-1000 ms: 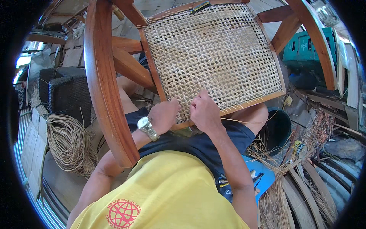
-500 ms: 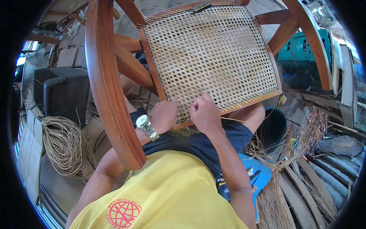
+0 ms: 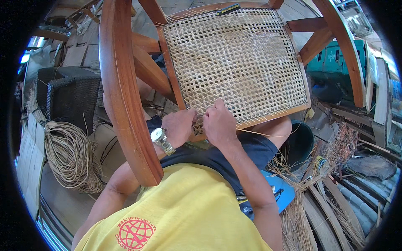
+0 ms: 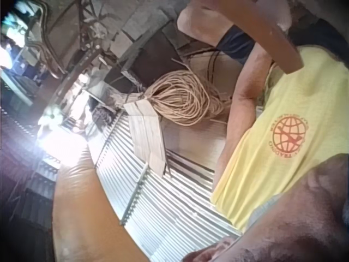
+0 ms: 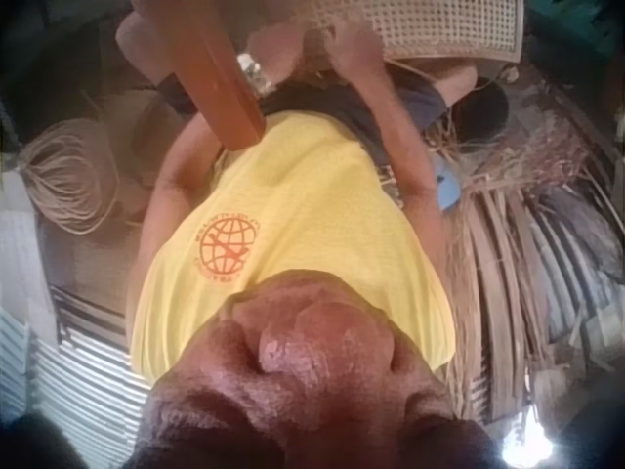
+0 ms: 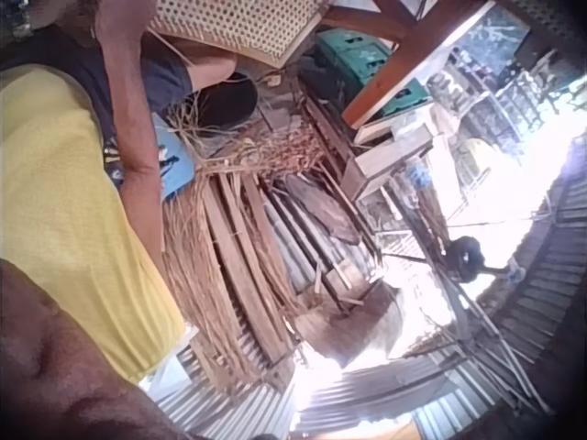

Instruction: Repairing or weaving the seat of a wooden chair using natural fibers.

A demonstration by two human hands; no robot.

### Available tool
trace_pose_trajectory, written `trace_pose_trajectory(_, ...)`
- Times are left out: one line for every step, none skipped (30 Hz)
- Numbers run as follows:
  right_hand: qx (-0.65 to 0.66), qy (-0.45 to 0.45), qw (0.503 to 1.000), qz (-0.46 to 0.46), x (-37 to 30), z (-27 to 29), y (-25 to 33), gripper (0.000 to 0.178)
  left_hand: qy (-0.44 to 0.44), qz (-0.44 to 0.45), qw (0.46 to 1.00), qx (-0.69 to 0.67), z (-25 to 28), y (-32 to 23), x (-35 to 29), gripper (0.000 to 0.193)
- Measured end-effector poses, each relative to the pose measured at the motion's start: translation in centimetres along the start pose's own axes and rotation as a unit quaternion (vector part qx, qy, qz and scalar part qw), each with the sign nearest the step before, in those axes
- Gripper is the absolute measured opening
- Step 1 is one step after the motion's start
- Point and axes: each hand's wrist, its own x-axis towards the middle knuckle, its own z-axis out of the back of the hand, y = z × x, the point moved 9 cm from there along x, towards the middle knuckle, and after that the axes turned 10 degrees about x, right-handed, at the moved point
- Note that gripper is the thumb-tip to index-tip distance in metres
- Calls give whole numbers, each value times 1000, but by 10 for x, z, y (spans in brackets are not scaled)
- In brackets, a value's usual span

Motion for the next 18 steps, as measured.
trace_pose_trajectory(-1,1,1000,1,-3,-1,3,15,-1,1,1000,-1,0,2,2,14)
trace_pose_trajectory(4,1,1000,-4,-7,-1,6,13,25,25,999,-14,-4,8,5,19)
trace_pose_trajectory(21,-11,1000,-16,-14,7,-2,13,54,40,998,-11,-5,1,12,23)
trace_pose_trajectory(19,-12,1000,-18,-17,2,-4,13,54,37,998,-12,-6,2,15,23)
trace_pose_trajectory(12,-44,999,-11,-19,-1,-9,14,43,27,999,-17,-7,1,18,27)
trace_pose_trajectory(8,-74,997,1,-19,-3,-9,15,31,22,999,-20,-3,3,19,31)
trace_pose_trajectory(10,-75,997,4,-20,-7,-10,15,29,24,999,-17,1,6,20,31)
trace_pose_trajectory(10,-87,996,-1,-22,-9,-13,15,43,7,999,-11,1,4,22,31)
trace_pose_trajectory(10,-99,995,-5,-24,-10,-16,16,58,-11,998,-5,1,2,22,31)
trace_pose_trajectory(12,-101,995,-4,-25,-11,-15,16,57,-11,998,-2,6,4,22,31)
trace_pose_trajectory(-2,-114,993,8,-26,-10,-12,15,52,-18,998,17,12,6,20,32)
trace_pose_trajectory(-15,-127,992,20,-28,-9,-10,15,47,-25,998,36,18,8,19,33)
trace_pose_trajectory(-15,-130,991,19,-30,-7,-10,15,46,-27,998,38,30,12,16,33)
trace_pose_trajectory(-20,-117,993,14,-32,-8,-13,17,5,-7,1000,28,50,20,12,32)
trace_pose_trajectory(-25,-104,994,8,-33,-9,-17,20,-35,13,999,16,64,31,9,31)
trace_pose_trajectory(-22,-105,994,12,-31,-8,-14,20,-37,15,999,20,59,57,7,31)
trace_pose_trajectory(6,-117,992,49,-30,-5,-1,24,-151,6,988,-34,68,90,1,30)
trace_pose_trajectory(30,-128,988,81,-30,-3,6,28,-261,-7,961,-91,78,109,-8,28)
